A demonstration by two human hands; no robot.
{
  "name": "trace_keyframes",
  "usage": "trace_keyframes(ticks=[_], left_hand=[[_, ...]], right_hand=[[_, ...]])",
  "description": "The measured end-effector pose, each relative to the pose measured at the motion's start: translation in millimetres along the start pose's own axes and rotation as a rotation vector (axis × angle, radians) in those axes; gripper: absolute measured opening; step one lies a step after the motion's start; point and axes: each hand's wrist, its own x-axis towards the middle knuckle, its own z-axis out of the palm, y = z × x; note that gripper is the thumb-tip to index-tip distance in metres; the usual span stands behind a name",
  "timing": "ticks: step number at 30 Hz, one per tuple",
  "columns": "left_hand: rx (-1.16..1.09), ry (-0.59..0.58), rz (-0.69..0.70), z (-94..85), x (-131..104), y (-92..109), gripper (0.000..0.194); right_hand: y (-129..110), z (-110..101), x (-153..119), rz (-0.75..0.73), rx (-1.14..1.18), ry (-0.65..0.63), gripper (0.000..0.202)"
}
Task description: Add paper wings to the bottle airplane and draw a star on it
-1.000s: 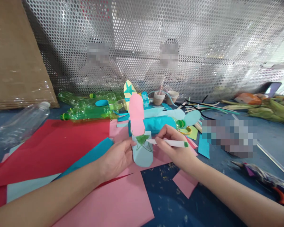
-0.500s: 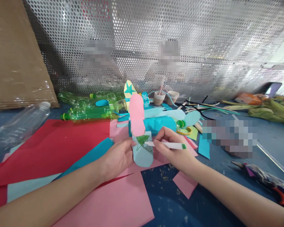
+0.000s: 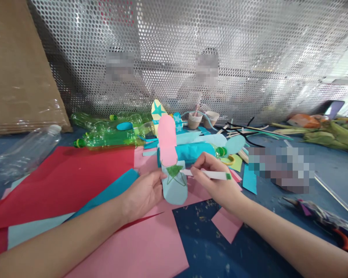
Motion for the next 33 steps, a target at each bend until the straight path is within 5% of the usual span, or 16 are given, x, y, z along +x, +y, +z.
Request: trace_keyframes(ticks=[33], left_hand=[[0.016, -0.061, 0.020, -1.8, -1.2, 0.3, 0.024]], right_hand=[[-1.5, 0.5, 0.9, -0.018, -0.007, 0.004, 0.014]])
